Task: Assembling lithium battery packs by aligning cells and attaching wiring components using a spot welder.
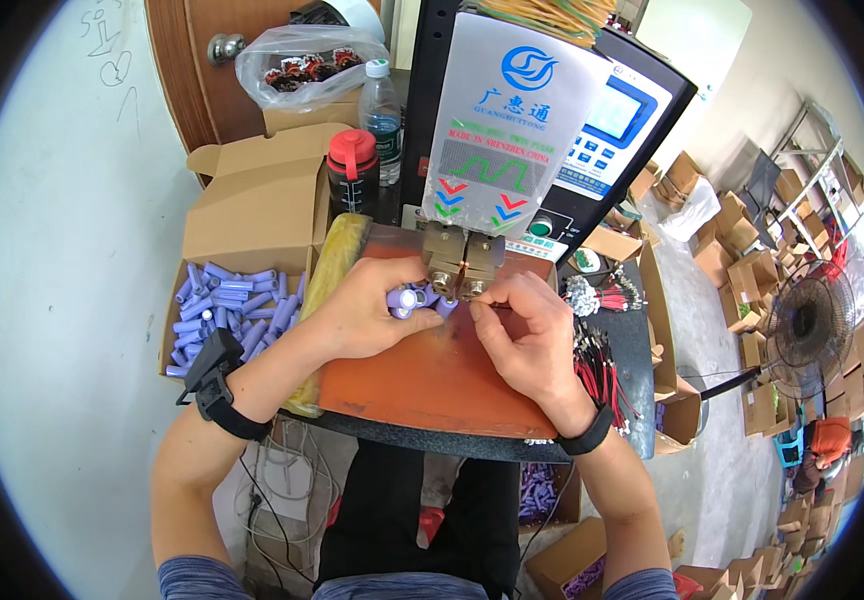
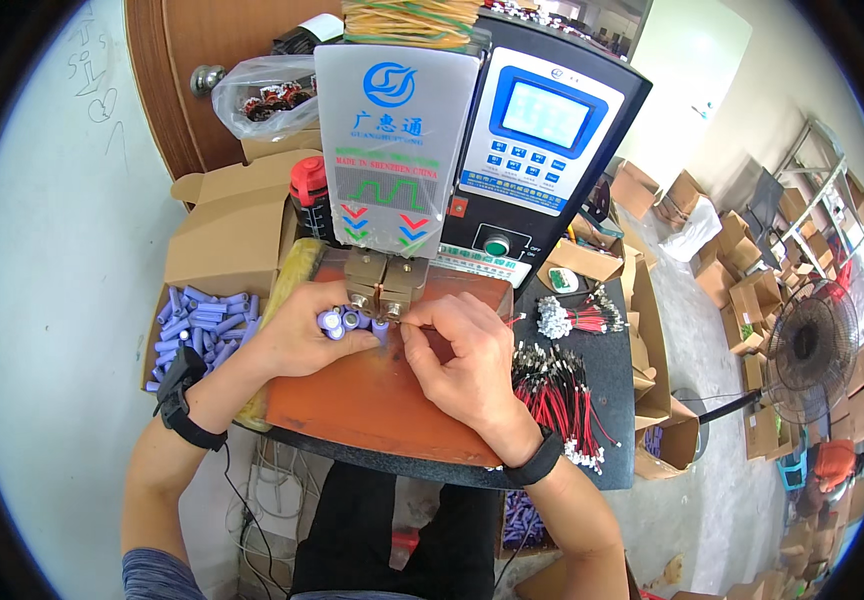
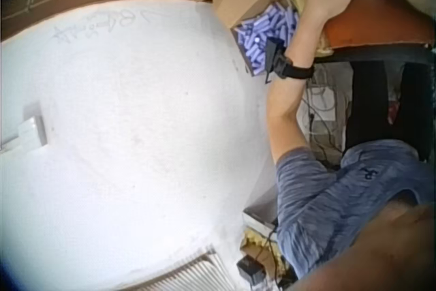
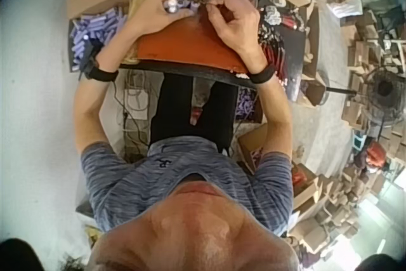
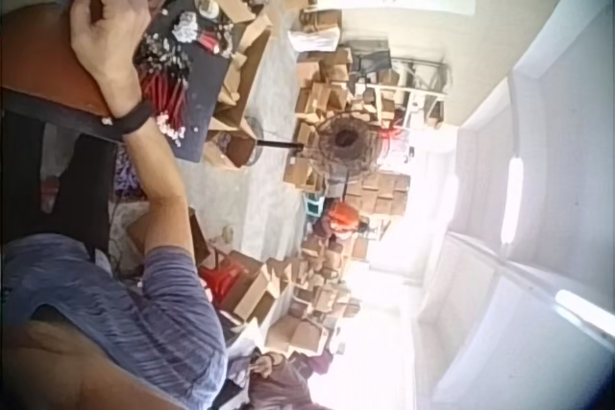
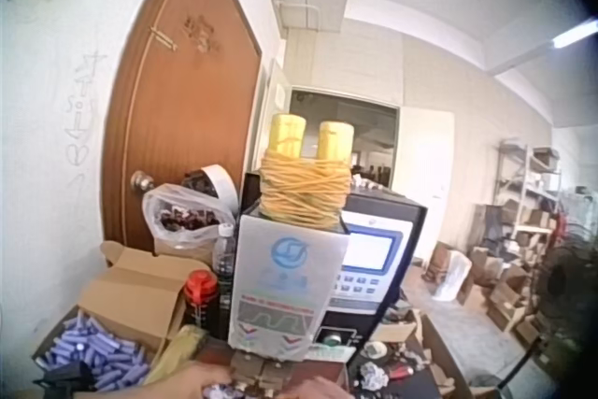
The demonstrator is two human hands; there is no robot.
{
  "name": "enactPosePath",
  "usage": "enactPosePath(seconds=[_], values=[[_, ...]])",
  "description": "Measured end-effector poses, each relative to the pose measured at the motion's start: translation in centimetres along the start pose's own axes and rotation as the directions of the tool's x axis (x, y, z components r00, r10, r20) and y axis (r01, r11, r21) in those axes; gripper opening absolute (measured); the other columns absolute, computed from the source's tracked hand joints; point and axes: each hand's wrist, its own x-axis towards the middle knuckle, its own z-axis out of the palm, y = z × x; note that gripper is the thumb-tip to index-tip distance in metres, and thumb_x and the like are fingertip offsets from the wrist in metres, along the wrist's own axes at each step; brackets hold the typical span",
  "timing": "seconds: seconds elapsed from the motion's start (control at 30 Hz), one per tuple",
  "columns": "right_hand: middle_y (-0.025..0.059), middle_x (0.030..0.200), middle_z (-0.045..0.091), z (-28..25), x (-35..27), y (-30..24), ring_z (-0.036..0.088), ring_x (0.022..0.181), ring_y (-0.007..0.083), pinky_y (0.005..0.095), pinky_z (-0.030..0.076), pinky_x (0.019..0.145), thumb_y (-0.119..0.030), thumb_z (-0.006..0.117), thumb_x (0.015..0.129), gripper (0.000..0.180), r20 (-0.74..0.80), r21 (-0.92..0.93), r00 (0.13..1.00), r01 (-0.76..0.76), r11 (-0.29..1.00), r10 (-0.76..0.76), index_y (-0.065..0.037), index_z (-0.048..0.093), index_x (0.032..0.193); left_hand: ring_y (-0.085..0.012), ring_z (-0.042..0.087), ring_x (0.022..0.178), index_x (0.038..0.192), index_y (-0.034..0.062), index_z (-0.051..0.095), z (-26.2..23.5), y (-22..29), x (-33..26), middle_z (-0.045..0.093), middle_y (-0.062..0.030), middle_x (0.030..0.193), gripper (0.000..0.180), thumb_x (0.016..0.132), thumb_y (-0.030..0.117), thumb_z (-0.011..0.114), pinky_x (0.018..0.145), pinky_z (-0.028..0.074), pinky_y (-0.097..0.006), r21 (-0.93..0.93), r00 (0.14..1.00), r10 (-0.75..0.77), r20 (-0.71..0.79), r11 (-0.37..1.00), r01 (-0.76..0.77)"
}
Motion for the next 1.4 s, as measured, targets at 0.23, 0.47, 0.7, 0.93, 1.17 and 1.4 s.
enactPosePath(seconds=[0.23, 0.47, 0.7, 0.93, 1.17, 1.4], values=[[0.0086, 0.072, 0.061, 0.3, 0.1, 0.0, 0.057, 0.066, 0.0232, 0.032, 0.045, 0.059, -0.001, 0.069, 0.075, 0.008, 0.045, -0.012, 0.998, 0.054, 0.998, -0.053, -0.001, 0.061, 0.077, -0.0104, 0.059, 0.087, 0.111, 0.0006, 0.062, -0.2, -0.1, 0.0, 0.067, -0.0067, 0.097, 0.034, 0.078, 0.002, 0.071, 0.079, 0.047, -0.027, -0.007, 1.0, 0.007, 0.03, 1.0, -0.007], [0.0094, 0.071, 0.06, 0.4, 0.2, 0.1, 0.057, 0.065, 0.0248, 0.0328, 0.045, 0.058, -0.002, 0.07, 0.075, 0.009, 0.044, -0.018, 0.997, 0.066, 0.998, -0.065, -0.001, 0.061, 0.077, -0.0106, 0.058, 0.086, 0.11, 0.0008, 0.062, -0.2, 0.4, 0.0, 0.067, -0.0061, 0.096, 0.033, 0.078, 0.003, 0.071, 0.078, 0.047, -0.027, -0.009, 1.0, -0.001, 0.028, 1.0, 0.001], [0.0071, 0.072, 0.063, 0.3, 0.2, -0.2, 0.06, 0.065, 0.0259, 0.0359, 0.045, 0.059, -0.004, 0.07, 0.073, 0.008, 0.025, -0.039, 0.999, 0.038, 0.998, -0.037, -0.004, 0.062, 0.076, -0.018, 0.06, 0.076, 0.103, -0.0002, 0.062, 0.3, -0.1, 0.0, 0.065, -0.0119, 0.086, 0.03, 0.075, 0.006, 0.072, 0.072, 0.048, -0.031, -0.012, 0.999, 0.028, -0.029, 1.0, -0.029], [0.0061, 0.068, 0.062, 0.3, 0.0, -0.1, 0.06, 0.06, 0.0257, 0.0359, 0.043, 0.056, -0.005, 0.069, 0.073, 0.008, 0.018, -0.054, 0.999, 0.047, 0.997, -0.046, -0.005, 0.062, 0.076, -0.0121, 0.06, 0.091, 0.11, 0.0006, 0.062, 0.0, 0.4, 0.0, 0.066, -0.0069, 0.098, 0.032, 0.08, 0.004, 0.07, 0.081, 0.048, -0.029, 0.018, 0.999, -0.015, 0.032, 1.0, 0.015], [0.008, 0.067, 0.063, 0.1, 0.0, -1.0, 0.06, 0.055, 0.0256, 0.0356, 0.045, 0.053, -0.005, 0.065, 0.075, 0.015, 0.124, -0.059, 0.971, -0.198, 0.978, 0.204, -0.006, 0.057, 0.087, -0.019, 0.062, 0.074, 0.098, 0.0006, 0.064, 0.4, -0.5, -0.2, 0.065, -0.0112, 0.081, 0.024, 0.077, 0.009, 0.07, 0.067, 0.047, -0.033, 0.147, 0.985, 0.163, -0.05, 0.977, -0.154], [0.0134, 0.078, 0.067, 0.1, -0.5, 0.1, 0.067, 0.07, 0.0292, 0.0353, 0.052, 0.062, -0.003, 0.064, 0.082, 0.01, 0.062, -0.002, 0.982, -0.177, 0.984, 0.177, -0.002, 0.059, 0.091, -0.0154, 0.055, 0.066, 0.086, 0.0015, 0.06, 0.1, 0.7, -0.2, 0.059, -0.0073, 0.074, 0.017, 0.079, 0.013, 0.07, 0.063, 0.044, -0.03, -0.096, 0.989, -0.095, -0.112, 0.992, 0.085]])
